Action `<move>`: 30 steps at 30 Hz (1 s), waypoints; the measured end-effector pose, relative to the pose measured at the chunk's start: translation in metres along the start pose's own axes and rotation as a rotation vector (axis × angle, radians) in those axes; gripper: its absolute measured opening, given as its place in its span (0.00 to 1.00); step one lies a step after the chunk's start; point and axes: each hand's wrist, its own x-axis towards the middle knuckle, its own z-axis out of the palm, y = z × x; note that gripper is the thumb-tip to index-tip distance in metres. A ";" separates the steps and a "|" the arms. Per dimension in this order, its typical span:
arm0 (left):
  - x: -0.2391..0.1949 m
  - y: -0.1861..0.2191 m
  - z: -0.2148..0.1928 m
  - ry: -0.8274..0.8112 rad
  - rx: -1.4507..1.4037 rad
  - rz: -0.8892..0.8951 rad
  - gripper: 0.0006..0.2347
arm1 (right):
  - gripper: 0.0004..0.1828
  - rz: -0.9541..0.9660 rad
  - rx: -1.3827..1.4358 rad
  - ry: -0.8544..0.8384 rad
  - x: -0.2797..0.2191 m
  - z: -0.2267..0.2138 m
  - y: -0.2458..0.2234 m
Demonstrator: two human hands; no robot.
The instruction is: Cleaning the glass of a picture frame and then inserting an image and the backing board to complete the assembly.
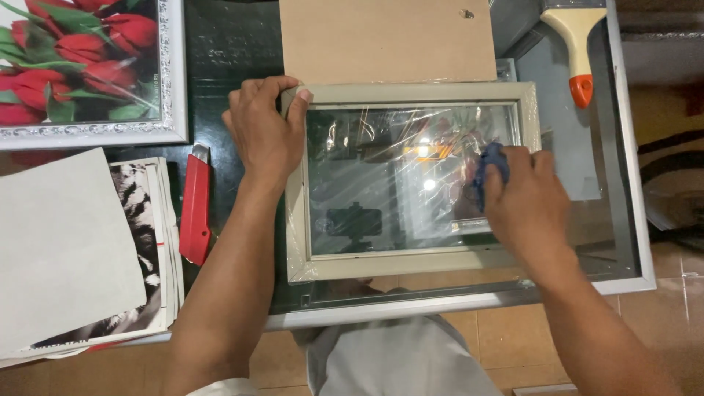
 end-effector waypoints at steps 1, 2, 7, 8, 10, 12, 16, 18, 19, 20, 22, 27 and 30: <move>0.000 0.000 0.000 0.001 0.001 0.001 0.05 | 0.18 -0.001 0.002 0.001 0.002 0.001 -0.019; 0.000 -0.001 0.001 0.005 0.005 0.006 0.06 | 0.19 -0.029 0.040 -0.030 0.004 0.001 -0.038; 0.000 -0.006 0.003 -0.002 -0.006 0.001 0.06 | 0.18 -0.367 0.153 0.070 -0.003 0.033 -0.133; 0.001 -0.006 0.002 -0.025 -0.005 -0.004 0.06 | 0.16 -0.470 0.168 0.114 -0.004 0.034 -0.144; 0.001 -0.006 0.001 -0.046 0.000 -0.011 0.06 | 0.14 -0.575 0.187 0.160 -0.004 0.032 -0.151; 0.000 -0.006 0.002 -0.014 0.007 0.001 0.07 | 0.15 -0.576 0.244 0.127 0.001 0.029 -0.140; 0.000 -0.005 0.003 -0.015 0.003 0.012 0.07 | 0.15 -0.456 0.066 0.201 0.015 0.026 -0.057; -0.001 -0.004 0.002 -0.014 0.013 0.005 0.07 | 0.16 -0.186 0.072 0.080 0.020 0.011 -0.017; 0.001 -0.003 0.001 -0.014 0.016 0.008 0.07 | 0.16 -0.184 0.075 0.082 0.023 0.007 -0.007; 0.000 -0.001 0.000 -0.008 0.005 0.006 0.07 | 0.16 -0.075 0.071 0.023 0.024 0.001 0.002; -0.001 0.004 -0.003 -0.001 -0.006 0.006 0.07 | 0.17 0.035 0.067 -0.033 0.024 -0.005 0.007; -0.001 0.000 0.000 -0.004 0.012 -0.007 0.07 | 0.16 -0.128 0.050 0.085 0.029 0.012 -0.040; 0.001 -0.001 0.000 -0.019 -0.006 -0.010 0.07 | 0.19 -0.372 0.159 0.147 0.023 0.029 -0.111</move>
